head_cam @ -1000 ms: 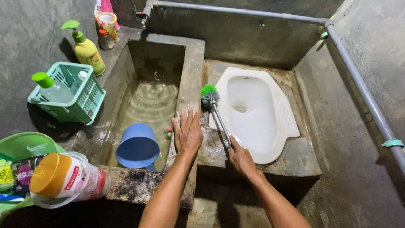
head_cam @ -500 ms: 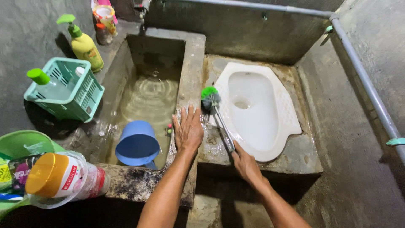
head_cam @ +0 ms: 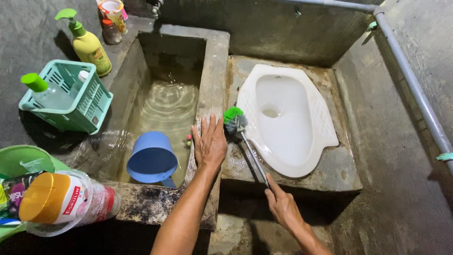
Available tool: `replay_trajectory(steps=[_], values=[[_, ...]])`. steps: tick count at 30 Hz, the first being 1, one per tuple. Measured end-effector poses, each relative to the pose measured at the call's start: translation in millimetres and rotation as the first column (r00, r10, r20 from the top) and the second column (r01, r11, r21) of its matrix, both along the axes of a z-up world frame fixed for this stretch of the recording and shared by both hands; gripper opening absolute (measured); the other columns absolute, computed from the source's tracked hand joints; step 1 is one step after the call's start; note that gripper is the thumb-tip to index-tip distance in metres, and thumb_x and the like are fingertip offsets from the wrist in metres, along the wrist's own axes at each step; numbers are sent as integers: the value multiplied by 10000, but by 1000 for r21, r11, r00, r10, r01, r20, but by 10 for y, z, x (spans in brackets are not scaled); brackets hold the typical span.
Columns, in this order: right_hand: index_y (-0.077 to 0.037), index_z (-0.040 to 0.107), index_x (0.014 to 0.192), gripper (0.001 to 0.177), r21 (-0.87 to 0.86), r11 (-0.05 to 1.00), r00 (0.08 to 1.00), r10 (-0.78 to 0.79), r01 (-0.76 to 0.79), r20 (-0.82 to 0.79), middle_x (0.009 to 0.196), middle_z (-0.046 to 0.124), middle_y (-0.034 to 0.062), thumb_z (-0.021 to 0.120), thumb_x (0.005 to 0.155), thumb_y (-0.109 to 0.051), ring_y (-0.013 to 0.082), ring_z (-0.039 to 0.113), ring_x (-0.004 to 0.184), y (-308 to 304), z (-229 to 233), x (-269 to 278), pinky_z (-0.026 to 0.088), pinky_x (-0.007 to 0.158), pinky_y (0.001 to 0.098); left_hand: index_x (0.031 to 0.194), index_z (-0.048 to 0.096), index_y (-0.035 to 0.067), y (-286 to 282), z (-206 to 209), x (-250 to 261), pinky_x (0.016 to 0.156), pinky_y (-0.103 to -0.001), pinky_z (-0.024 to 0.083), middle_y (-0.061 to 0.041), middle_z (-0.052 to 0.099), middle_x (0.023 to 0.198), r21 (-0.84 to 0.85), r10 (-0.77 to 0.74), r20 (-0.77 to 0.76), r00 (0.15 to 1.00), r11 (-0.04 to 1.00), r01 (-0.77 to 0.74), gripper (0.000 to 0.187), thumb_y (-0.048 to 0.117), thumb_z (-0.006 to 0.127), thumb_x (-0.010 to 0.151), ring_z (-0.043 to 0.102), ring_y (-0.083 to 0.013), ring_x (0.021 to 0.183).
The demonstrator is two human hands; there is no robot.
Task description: Scrubbing a squat toilet with a brush and water.
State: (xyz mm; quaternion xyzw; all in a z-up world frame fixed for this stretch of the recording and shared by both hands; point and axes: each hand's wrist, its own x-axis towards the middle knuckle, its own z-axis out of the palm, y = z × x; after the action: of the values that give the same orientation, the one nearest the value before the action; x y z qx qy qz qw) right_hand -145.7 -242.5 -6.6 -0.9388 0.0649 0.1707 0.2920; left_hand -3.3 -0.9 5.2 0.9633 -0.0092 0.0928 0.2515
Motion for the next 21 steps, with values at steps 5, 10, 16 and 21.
replay_trajectory(steps=[5,10,16,21], values=[[-188,373,1583,574,112,993,993,-43,30,113,492,502,-25,482,1026,-276,111,417,374,-4,-214,814,399,352,318,1537,411,116,9,-127,47,1223,-628,13,-152,277,1651,60,4,26,1000,998,-6,558,108,396,979,213,-381,1533],[-133,367,1594,602,145,989,985,-65,42,157,505,464,-33,472,1014,-255,125,373,394,-38,-298,984,324,355,349,1527,409,103,26,-47,28,1217,-630,8,-164,277,1637,55,-15,28,999,998,13,552,131,408,976,206,-386,1524],[-93,374,1600,558,62,983,873,123,-172,471,773,444,-56,486,1084,-275,59,468,483,-285,-562,239,421,419,265,1541,396,100,6,-43,39,1210,-632,12,-179,278,1644,59,-11,-36,999,998,13,609,69,413,933,198,-393,1529],[-162,362,1593,584,155,985,994,-87,77,62,534,435,-33,446,1028,-286,99,350,377,-120,-120,665,305,321,262,1541,384,125,-8,-15,69,1219,-628,6,-146,270,1646,56,-7,-33,999,998,9,577,82,389,966,194,-377,1530]])
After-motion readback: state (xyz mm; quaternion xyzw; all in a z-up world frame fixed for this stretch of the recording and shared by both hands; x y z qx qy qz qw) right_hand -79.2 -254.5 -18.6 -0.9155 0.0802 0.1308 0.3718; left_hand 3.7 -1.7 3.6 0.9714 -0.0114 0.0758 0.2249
